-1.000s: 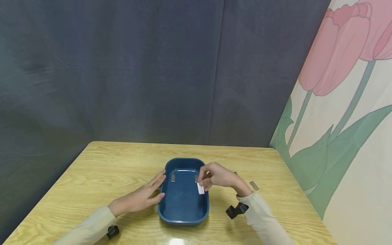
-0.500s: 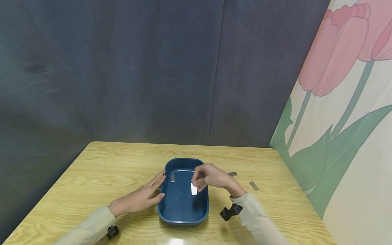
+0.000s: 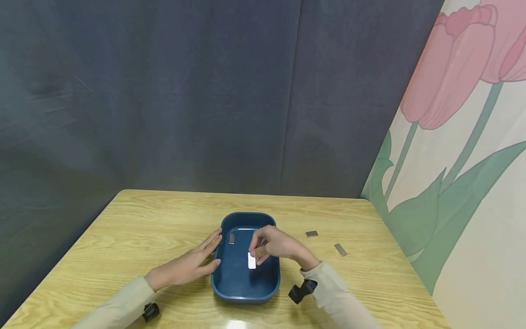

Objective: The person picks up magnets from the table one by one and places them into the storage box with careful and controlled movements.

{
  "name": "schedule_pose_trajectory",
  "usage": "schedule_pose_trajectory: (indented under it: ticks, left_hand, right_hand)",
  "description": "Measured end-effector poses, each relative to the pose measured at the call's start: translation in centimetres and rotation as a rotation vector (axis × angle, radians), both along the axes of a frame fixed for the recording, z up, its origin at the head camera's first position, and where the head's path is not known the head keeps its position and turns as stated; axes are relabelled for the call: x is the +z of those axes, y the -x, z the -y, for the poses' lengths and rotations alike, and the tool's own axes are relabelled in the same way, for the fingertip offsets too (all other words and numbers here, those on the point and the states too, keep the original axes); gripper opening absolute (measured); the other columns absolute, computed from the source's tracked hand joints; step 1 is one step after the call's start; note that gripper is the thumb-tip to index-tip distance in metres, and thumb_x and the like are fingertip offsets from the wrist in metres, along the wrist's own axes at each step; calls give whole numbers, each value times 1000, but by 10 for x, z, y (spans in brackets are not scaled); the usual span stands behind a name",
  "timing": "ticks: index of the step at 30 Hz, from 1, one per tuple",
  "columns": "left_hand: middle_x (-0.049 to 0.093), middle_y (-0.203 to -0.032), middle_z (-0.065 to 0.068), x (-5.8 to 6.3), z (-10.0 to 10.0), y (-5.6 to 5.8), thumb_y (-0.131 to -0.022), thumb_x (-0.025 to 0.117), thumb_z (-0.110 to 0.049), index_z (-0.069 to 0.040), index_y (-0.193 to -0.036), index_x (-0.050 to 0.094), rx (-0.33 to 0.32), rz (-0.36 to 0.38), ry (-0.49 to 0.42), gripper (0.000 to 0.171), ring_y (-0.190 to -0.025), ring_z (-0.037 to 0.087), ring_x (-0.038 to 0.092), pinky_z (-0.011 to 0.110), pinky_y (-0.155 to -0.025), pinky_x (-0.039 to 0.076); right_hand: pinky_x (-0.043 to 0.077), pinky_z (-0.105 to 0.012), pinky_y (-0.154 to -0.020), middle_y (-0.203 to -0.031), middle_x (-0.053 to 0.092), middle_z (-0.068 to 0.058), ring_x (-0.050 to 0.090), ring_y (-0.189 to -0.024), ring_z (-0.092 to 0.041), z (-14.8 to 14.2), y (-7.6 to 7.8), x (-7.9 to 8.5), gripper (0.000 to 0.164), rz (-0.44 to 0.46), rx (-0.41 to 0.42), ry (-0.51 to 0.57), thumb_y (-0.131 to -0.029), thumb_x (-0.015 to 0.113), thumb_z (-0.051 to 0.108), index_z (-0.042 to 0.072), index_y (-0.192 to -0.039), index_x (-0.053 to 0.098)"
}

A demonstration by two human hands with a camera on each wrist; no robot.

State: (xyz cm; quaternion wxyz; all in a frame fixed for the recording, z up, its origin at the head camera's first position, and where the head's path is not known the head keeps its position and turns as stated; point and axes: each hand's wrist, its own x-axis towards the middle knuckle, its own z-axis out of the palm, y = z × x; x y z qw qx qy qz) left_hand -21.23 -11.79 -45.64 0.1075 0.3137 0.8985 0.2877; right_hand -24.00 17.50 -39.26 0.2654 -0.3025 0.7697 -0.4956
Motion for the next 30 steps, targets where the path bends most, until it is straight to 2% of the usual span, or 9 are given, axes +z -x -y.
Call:
schedule_pose_trajectory:
  ticks: [3, 11, 23, 30]
  left_hand:
    - [-9, -166, 2, 0, 0, 0, -106, 41, -44, -5, -159, 11, 4, -12, 3, 72, -143, 31, 28, 52, -111, 31]
    - [-7, -166, 3, 1, -1, 0, -106, 42, -43, -4, -158, 13, 8, -13, 5, 72, -144, 29, 26, 50, -111, 32]
    - [-5, -166, 3, -1, 0, 1, -106, 43, -44, -4, -158, 14, 13, -25, 14, 72, -143, 30, 26, 49, -111, 33]
    - [-6, -166, 3, -1, 0, 1, -106, 42, -43, -3, -158, 14, 6, -22, 13, 72, -142, 30, 29, 48, -111, 34]
  right_hand:
    - [60, -43, -71, -87, 63, -16, 70, -76, -37, 3, -2, -3, 3, 17, -2, 6, -92, 64, -7, -7, -90, 67]
    - [60, -41, -71, -88, 63, -12, 71, -77, -32, 11, -6, -10, 13, 57, -13, 13, -92, 61, -11, -1, -85, 66]
    - [60, -41, -70, -86, 65, -13, 71, -76, -34, 26, -13, -20, 6, 63, 6, 46, -90, 63, -12, -9, -88, 67]
    - [60, -39, -70, -85, 66, -13, 71, -76, -30, 35, -17, -25, 6, 82, 10, 55, -89, 63, -14, -10, -88, 68]
